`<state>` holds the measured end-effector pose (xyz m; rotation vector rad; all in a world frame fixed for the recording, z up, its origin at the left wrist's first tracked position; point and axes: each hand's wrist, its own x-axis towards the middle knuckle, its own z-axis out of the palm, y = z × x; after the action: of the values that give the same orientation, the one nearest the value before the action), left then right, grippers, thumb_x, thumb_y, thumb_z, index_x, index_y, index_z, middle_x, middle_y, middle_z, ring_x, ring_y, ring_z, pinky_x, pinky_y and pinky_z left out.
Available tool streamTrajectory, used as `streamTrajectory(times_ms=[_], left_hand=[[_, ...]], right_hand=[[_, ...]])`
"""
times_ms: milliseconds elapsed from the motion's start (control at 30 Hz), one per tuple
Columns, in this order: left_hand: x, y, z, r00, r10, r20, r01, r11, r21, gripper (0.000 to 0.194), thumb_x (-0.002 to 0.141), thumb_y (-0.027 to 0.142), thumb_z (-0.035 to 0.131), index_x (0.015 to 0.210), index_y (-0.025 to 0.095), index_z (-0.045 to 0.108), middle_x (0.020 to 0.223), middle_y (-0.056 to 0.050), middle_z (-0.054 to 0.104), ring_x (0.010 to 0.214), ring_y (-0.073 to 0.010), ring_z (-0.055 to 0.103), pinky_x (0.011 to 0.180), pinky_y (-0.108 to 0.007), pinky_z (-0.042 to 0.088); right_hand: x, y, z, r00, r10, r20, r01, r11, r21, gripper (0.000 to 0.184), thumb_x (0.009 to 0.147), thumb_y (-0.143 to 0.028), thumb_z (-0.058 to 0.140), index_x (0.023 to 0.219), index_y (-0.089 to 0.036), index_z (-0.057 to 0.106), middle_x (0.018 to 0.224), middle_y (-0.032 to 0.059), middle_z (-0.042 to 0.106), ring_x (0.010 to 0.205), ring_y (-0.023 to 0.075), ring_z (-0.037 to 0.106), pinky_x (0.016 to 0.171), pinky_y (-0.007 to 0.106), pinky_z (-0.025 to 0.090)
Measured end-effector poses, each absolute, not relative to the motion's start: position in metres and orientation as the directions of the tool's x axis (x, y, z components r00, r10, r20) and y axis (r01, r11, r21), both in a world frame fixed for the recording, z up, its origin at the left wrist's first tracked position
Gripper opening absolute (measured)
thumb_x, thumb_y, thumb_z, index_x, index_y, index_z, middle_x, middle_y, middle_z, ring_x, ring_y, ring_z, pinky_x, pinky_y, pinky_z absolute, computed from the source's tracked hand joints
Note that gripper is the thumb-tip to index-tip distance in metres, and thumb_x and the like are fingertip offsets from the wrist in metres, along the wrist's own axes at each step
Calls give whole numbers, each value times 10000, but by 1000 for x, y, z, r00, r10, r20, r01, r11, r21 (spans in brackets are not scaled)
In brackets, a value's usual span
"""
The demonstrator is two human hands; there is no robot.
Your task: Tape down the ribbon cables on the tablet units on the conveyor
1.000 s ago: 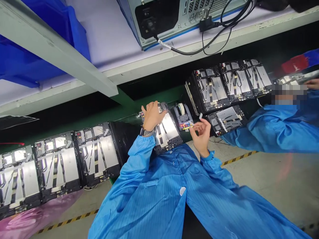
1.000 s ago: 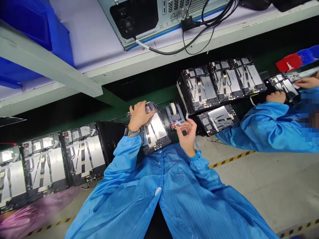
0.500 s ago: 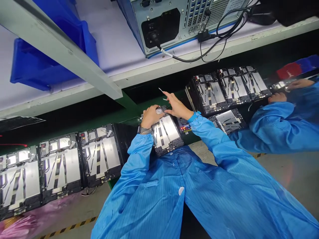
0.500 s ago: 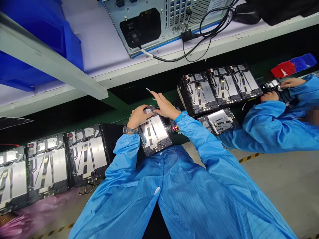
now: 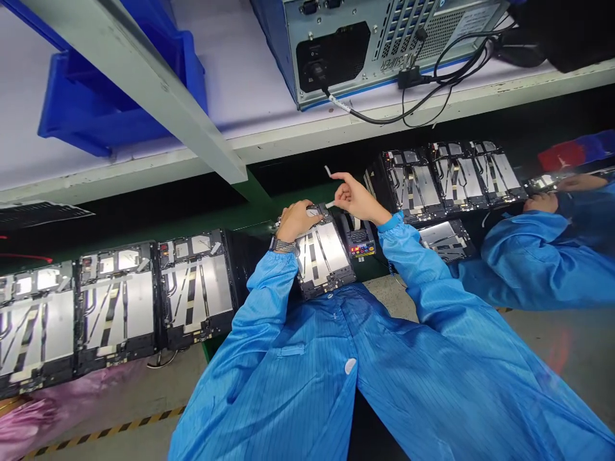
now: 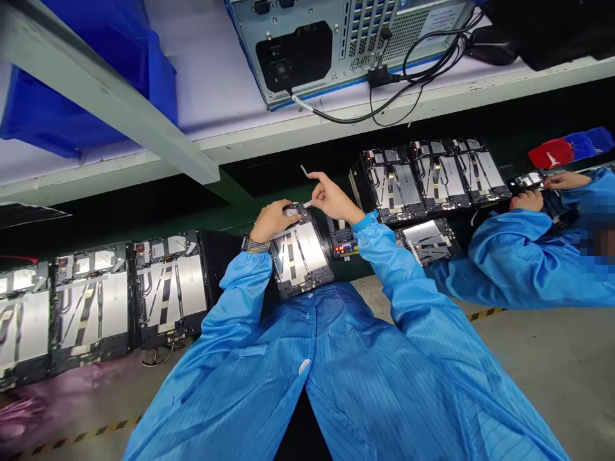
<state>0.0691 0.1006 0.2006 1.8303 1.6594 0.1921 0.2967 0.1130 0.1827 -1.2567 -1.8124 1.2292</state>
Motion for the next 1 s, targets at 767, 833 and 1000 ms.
streamTrajectory(times_ms=[767, 833, 1000], left_hand=[[61, 105, 195, 218, 926, -310, 826, -5, 564, 522, 811, 509, 835, 1270, 270, 768, 1272, -106, 776, 1219, -362, 694, 1050, -433, 511], [61, 105, 194, 215, 926, -311, 828, -4, 560, 534, 810, 519, 835, 1278, 270, 765, 1281, -108, 773, 1220, -363, 694, 1044, -434, 512], [61, 106, 194, 219, 923, -316, 829, -5, 560, 546, 818, 524, 830, 1294, 266, 759, 1287, -116, 770, 1224, -372, 693, 1036, -440, 509]], right_hand=[[266, 133, 188, -529, 821, -215, 604, 186, -775, 845, 770, -22, 826, 1506, -160, 433, 718, -72, 659, 678, 163, 640, 747, 273, 520], [265, 133, 188, -520, 821, -235, 617, 170, -768, 858, 773, -16, 829, 1518, -156, 427, 729, -64, 667, 694, 172, 644, 763, 283, 525], [262, 130, 190, -499, 827, -259, 654, 163, -739, 979, 754, -57, 889, 1582, -146, 373, 773, -40, 704, 728, 184, 669, 797, 291, 533]])
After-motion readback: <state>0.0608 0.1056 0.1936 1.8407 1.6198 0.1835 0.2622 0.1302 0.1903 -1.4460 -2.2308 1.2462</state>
